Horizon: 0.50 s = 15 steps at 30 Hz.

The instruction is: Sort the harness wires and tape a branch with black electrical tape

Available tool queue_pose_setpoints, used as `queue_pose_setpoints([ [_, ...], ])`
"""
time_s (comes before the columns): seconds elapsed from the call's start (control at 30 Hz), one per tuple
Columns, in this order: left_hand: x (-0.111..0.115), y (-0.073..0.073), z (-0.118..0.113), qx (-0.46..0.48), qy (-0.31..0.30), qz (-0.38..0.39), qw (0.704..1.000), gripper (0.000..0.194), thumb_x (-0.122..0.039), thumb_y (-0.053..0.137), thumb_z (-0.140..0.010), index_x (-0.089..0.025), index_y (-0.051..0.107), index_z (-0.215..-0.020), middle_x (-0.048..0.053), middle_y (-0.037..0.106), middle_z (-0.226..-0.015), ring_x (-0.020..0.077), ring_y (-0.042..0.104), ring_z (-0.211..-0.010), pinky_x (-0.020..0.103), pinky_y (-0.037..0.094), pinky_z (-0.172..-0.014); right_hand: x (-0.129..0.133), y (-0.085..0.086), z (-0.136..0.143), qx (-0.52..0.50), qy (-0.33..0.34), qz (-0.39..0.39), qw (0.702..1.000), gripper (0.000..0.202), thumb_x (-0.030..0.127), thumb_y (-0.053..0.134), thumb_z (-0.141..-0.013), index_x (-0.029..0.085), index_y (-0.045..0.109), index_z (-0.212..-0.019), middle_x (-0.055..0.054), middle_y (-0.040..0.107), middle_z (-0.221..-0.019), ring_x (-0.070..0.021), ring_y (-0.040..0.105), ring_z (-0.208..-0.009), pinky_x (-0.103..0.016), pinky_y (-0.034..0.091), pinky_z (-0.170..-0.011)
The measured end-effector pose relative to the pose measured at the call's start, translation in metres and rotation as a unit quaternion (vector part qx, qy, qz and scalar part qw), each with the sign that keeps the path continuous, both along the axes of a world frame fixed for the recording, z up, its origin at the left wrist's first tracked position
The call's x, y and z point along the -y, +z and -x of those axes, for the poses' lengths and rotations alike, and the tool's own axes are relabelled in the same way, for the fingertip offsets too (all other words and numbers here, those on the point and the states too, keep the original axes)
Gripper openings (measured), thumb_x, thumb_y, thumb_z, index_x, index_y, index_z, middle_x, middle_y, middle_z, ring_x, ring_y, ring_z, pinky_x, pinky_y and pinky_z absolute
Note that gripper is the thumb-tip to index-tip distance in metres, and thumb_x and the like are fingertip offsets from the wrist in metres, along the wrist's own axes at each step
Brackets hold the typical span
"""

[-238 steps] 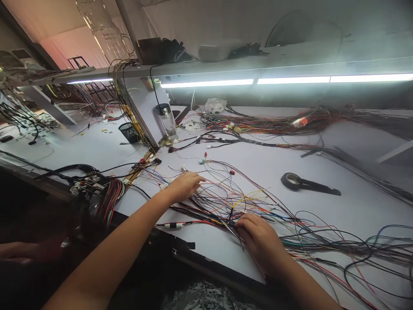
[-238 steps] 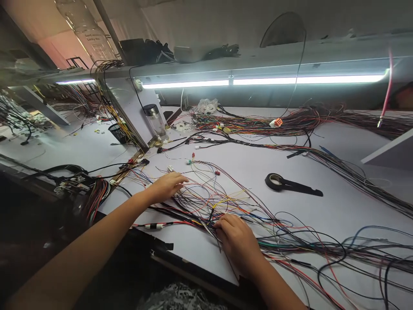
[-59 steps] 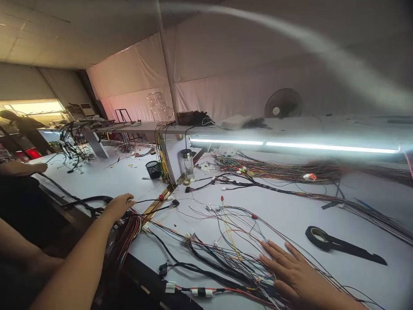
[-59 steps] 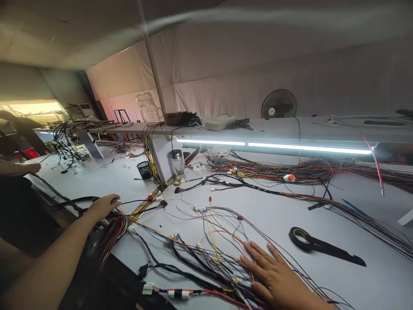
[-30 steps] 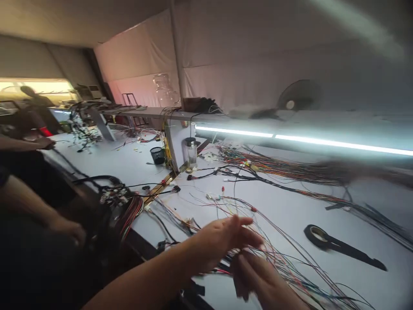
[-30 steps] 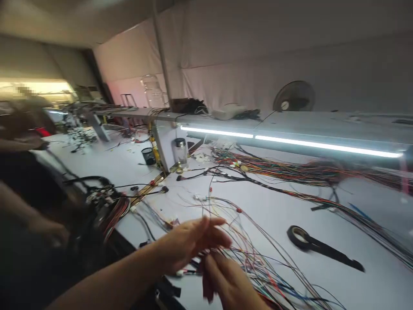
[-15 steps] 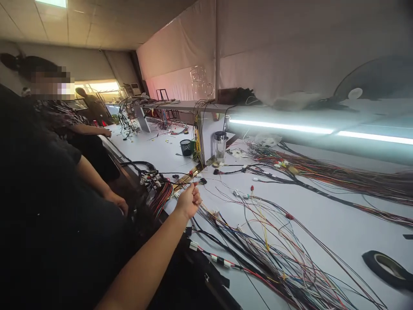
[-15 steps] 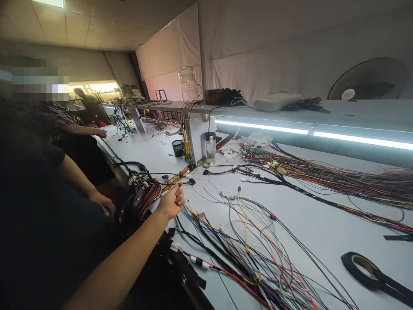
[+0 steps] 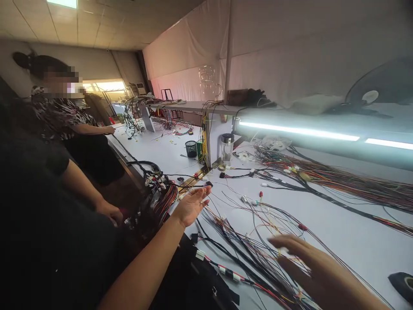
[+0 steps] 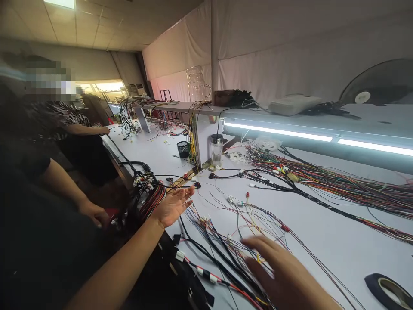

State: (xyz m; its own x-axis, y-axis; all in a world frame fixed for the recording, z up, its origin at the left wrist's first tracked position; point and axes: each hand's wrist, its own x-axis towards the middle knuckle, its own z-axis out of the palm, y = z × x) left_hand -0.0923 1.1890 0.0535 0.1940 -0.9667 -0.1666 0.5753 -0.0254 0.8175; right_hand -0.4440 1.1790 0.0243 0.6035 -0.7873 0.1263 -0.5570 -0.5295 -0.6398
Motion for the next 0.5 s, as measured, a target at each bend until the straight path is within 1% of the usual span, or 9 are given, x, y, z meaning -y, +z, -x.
queue_pose_setpoints([
  [0.07,-0.008,-0.001,0.008,0.042,-0.029,0.009,0.999,0.015,-0.027,0.076,-0.074,-0.016,0.07,-0.083,0.009,0.059,-0.124,0.0205,0.051,-0.117,0.029,0.043,-0.087,0.006,0.02,-0.078,0.119,0.017,-0.141,0.983,0.056,0.057,0.052,-0.084,0.027,0.048,-0.132,-0.011,0.056,-0.129,-0.0255,0.058,-0.108,-0.042,0.048,-0.091],
  [0.1,-0.01,-0.001,0.011,0.064,-0.044,0.012,0.997,0.017,-0.028,0.077,-0.072,-0.016,0.071,-0.082,0.01,0.059,-0.124,0.0209,0.051,-0.115,0.03,0.043,-0.088,0.008,0.025,-0.115,0.18,0.033,-0.217,0.959,0.059,0.056,0.054,-0.083,0.023,0.046,-0.131,-0.011,0.06,-0.121,-0.0226,0.06,-0.102,-0.038,0.05,-0.085],
  [0.17,-0.013,-0.002,0.009,0.127,-0.076,0.016,0.989,0.026,-0.037,0.074,-0.074,-0.014,0.071,-0.087,0.013,0.059,-0.123,0.0221,0.055,-0.11,0.032,0.043,-0.089,0.011,0.027,-0.171,0.245,0.041,-0.36,0.899,0.049,0.056,0.052,-0.083,0.017,0.054,-0.113,-0.004,0.065,-0.082,-0.0143,0.059,-0.066,-0.028,0.047,-0.062],
  [0.2,-0.011,-0.001,0.004,0.194,-0.079,0.007,0.978,0.033,-0.044,0.067,-0.08,-0.015,0.07,-0.094,0.014,0.06,-0.122,0.0219,0.058,-0.106,0.033,0.044,-0.088,0.011,0.024,-0.188,0.258,0.032,-0.395,0.881,0.044,0.057,0.051,-0.084,0.017,0.056,-0.102,0.002,0.057,-0.066,-0.0103,0.049,-0.052,-0.024,0.039,-0.051],
  [0.27,-0.001,0.004,-0.018,0.382,-0.046,-0.042,0.922,0.045,-0.052,0.043,-0.091,-0.018,0.063,-0.114,0.014,0.061,-0.121,0.021,0.061,-0.102,0.033,0.047,-0.085,0.012,0.016,-0.203,0.264,0.018,-0.423,0.867,0.04,0.057,0.05,-0.084,0.018,0.056,-0.089,0.008,0.04,-0.053,-0.0072,0.031,-0.043,-0.022,0.025,-0.044],
  [0.3,0.008,0.007,-0.034,0.494,-0.009,-0.082,0.866,0.048,-0.051,0.031,-0.095,-0.021,0.057,-0.122,0.013,0.062,-0.12,0.0201,0.062,-0.103,0.033,0.047,-0.084,0.012,0.011,-0.203,0.258,0.015,-0.418,0.871,0.038,0.056,0.052,-0.083,0.018,0.057,-0.087,0.008,0.037,-0.052,-0.0073,0.029,-0.045,-0.023,0.022,-0.045],
  [0.33,0.018,0.011,-0.052,0.564,0.026,-0.119,0.817,0.046,-0.048,0.031,-0.096,-0.022,0.053,-0.127,0.013,0.061,-0.123,0.0208,0.06,-0.107,0.033,0.046,-0.087,0.012,0.007,-0.2,0.246,0.015,-0.41,0.878,0.037,0.055,0.054,-0.082,0.018,0.058,-0.087,0.008,0.037,-0.053,-0.0078,0.029,-0.047,-0.023,0.022,-0.047],
  [0.4,0.043,0.018,-0.09,0.631,0.06,-0.18,0.752,0.04,-0.042,0.043,-0.094,-0.017,0.057,-0.122,0.017,0.058,-0.126,0.0259,0.051,-0.121,0.038,0.039,-0.097,0.011,0.003,-0.189,0.217,0.012,-0.398,0.891,0.037,0.055,0.055,-0.081,0.018,0.062,-0.088,0.006,0.04,-0.056,-0.0091,0.032,-0.051,-0.024,0.024,-0.05],
  [0.5,0.077,0.019,-0.128,0.707,0.048,-0.266,0.654,0.033,-0.038,0.057,-0.088,-0.013,0.062,-0.109,0.016,0.058,-0.122,0.0294,0.046,-0.124,0.049,0.032,-0.104,0.008,0.003,-0.175,0.192,0.012,-0.401,0.896,0.04,0.056,0.054,-0.082,0.019,0.065,-0.092,0.004,0.045,-0.06,-0.011,0.036,-0.055,-0.024,0.027,-0.053],
])
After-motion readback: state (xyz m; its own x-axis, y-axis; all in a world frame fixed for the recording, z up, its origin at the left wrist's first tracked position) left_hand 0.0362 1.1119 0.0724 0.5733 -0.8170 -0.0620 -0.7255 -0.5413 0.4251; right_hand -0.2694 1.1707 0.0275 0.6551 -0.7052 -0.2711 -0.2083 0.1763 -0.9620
